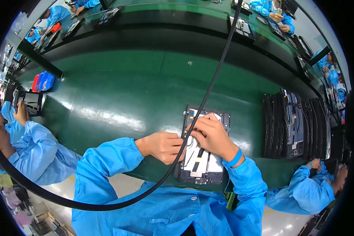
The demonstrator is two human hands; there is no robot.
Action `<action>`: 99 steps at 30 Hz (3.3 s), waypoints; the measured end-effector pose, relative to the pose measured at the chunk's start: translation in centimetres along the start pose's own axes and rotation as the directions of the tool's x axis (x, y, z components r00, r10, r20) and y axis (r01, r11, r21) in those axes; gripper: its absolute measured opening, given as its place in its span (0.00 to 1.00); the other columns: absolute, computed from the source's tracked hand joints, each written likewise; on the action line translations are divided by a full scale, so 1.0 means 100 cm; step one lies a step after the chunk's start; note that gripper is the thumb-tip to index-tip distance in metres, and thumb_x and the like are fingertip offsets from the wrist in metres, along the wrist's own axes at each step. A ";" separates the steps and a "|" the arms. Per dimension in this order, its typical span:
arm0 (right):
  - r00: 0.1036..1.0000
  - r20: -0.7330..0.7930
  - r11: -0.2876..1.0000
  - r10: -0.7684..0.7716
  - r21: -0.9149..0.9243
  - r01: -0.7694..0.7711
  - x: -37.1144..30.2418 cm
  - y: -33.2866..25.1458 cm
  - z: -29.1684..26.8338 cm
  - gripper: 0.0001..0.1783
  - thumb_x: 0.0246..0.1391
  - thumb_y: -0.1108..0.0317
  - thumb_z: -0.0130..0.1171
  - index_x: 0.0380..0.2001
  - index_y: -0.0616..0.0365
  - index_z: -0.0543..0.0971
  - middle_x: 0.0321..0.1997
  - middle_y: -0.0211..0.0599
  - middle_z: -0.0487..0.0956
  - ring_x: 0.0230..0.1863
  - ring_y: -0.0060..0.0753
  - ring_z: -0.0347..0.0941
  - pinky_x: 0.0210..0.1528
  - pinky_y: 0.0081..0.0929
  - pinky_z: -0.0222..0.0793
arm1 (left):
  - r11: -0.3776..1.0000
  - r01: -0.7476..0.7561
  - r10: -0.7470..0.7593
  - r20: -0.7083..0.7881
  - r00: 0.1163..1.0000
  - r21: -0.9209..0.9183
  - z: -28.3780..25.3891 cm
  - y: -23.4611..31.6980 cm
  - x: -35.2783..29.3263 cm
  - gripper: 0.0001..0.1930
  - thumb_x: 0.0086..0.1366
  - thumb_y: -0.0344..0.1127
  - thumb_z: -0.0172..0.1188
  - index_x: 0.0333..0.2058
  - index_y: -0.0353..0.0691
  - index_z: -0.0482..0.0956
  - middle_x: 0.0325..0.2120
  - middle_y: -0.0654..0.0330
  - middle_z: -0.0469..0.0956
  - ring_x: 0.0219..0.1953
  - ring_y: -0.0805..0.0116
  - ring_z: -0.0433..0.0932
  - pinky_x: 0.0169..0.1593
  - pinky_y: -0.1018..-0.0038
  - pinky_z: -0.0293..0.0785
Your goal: The person assembles internal components of tablets by hand, connecting ribbon cables to circuit boards and securing them within the tablet casing.
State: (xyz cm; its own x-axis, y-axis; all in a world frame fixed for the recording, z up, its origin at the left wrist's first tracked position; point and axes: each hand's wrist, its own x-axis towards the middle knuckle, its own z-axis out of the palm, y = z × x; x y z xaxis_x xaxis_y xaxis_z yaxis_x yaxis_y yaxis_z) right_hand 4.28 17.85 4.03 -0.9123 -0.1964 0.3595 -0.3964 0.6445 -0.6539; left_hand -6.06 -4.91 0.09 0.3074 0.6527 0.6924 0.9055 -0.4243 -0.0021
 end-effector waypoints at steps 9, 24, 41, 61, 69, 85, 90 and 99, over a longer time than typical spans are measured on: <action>0.981 0.140 0.984 0.131 0.100 -0.146 0.013 -0.001 -0.016 0.09 0.59 0.68 0.76 0.42 0.53 0.88 0.31 0.35 0.86 0.36 0.40 0.82 0.51 0.37 0.69 | 0.997 0.071 -0.071 -0.035 0.997 -0.001 0.001 -0.003 0.001 0.13 0.48 0.38 0.66 0.32 0.41 0.84 0.31 0.62 0.81 0.31 0.66 0.79 0.29 0.70 0.71; 0.983 0.074 0.974 0.166 0.142 -0.175 0.009 0.003 -0.013 0.09 0.58 0.65 0.78 0.40 0.53 0.90 0.35 0.34 0.89 0.39 0.40 0.85 0.51 0.35 0.71 | 0.993 0.117 -0.116 -0.040 0.993 0.031 -0.003 -0.005 0.004 0.12 0.50 0.38 0.70 0.33 0.40 0.86 0.31 0.64 0.81 0.31 0.67 0.79 0.29 0.71 0.72; 0.995 -0.032 0.993 0.094 0.076 -0.092 0.002 0.006 -0.006 0.06 0.60 0.72 0.73 0.40 0.55 0.88 0.35 0.35 0.84 0.35 0.43 0.78 0.45 0.38 0.69 | 0.998 -0.063 0.063 -0.043 0.997 -0.014 0.006 -0.032 0.008 0.07 0.54 0.37 0.69 0.30 0.43 0.84 0.28 0.65 0.78 0.31 0.68 0.80 0.28 0.71 0.72; 0.968 -0.251 0.997 -0.014 0.064 0.031 0.004 0.008 0.001 0.11 0.50 0.77 0.80 0.38 0.59 0.90 0.31 0.37 0.86 0.30 0.40 0.77 0.38 0.35 0.72 | 0.990 -0.097 0.105 -0.070 0.992 0.100 0.005 -0.046 0.005 0.11 0.48 0.38 0.66 0.20 0.49 0.70 0.24 0.68 0.70 0.26 0.72 0.71 0.24 0.72 0.63; 0.959 -0.282 0.999 -0.023 0.041 0.036 0.007 0.007 0.000 0.11 0.49 0.77 0.81 0.37 0.59 0.91 0.29 0.39 0.86 0.29 0.39 0.78 0.34 0.35 0.71 | 0.991 -0.055 0.051 0.036 0.998 0.121 -0.006 -0.046 0.004 0.08 0.55 0.37 0.69 0.32 0.40 0.85 0.32 0.63 0.82 0.28 0.69 0.79 0.24 0.73 0.68; 0.983 -0.147 0.987 0.110 0.137 -0.090 0.003 0.005 -0.001 0.15 0.57 0.78 0.74 0.48 0.62 0.88 0.39 0.45 0.90 0.36 0.40 0.85 0.40 0.33 0.81 | 0.981 0.185 -0.188 0.053 0.981 0.052 -0.011 -0.049 0.007 0.18 0.46 0.32 0.67 0.39 0.40 0.87 0.35 0.63 0.84 0.31 0.65 0.83 0.28 0.68 0.75; 0.983 -0.098 0.973 0.154 0.188 -0.133 0.005 0.003 -0.001 0.17 0.58 0.81 0.71 0.52 0.64 0.86 0.40 0.45 0.88 0.40 0.39 0.87 0.41 0.29 0.84 | 0.980 0.188 -0.189 0.016 0.982 0.061 -0.010 -0.044 0.001 0.19 0.46 0.31 0.67 0.40 0.39 0.88 0.35 0.62 0.85 0.33 0.65 0.84 0.29 0.68 0.76; 0.984 -0.102 0.983 0.148 0.123 -0.135 0.007 -0.001 -0.004 0.10 0.59 0.80 0.71 0.44 0.63 0.83 0.38 0.41 0.85 0.38 0.35 0.84 0.40 0.29 0.81 | 0.982 0.189 -0.189 -0.035 0.981 0.019 -0.010 -0.047 0.005 0.16 0.45 0.31 0.69 0.37 0.37 0.86 0.32 0.62 0.81 0.31 0.64 0.79 0.31 0.67 0.77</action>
State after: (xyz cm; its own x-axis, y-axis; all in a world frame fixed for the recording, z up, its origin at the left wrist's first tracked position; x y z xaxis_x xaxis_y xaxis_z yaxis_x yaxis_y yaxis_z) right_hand 3.73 17.97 4.57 -0.9454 -0.0227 0.3250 -0.2795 0.5689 -0.7735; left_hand -10.40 -3.20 1.15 0.1207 0.6988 0.7050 0.9526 -0.2813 0.1157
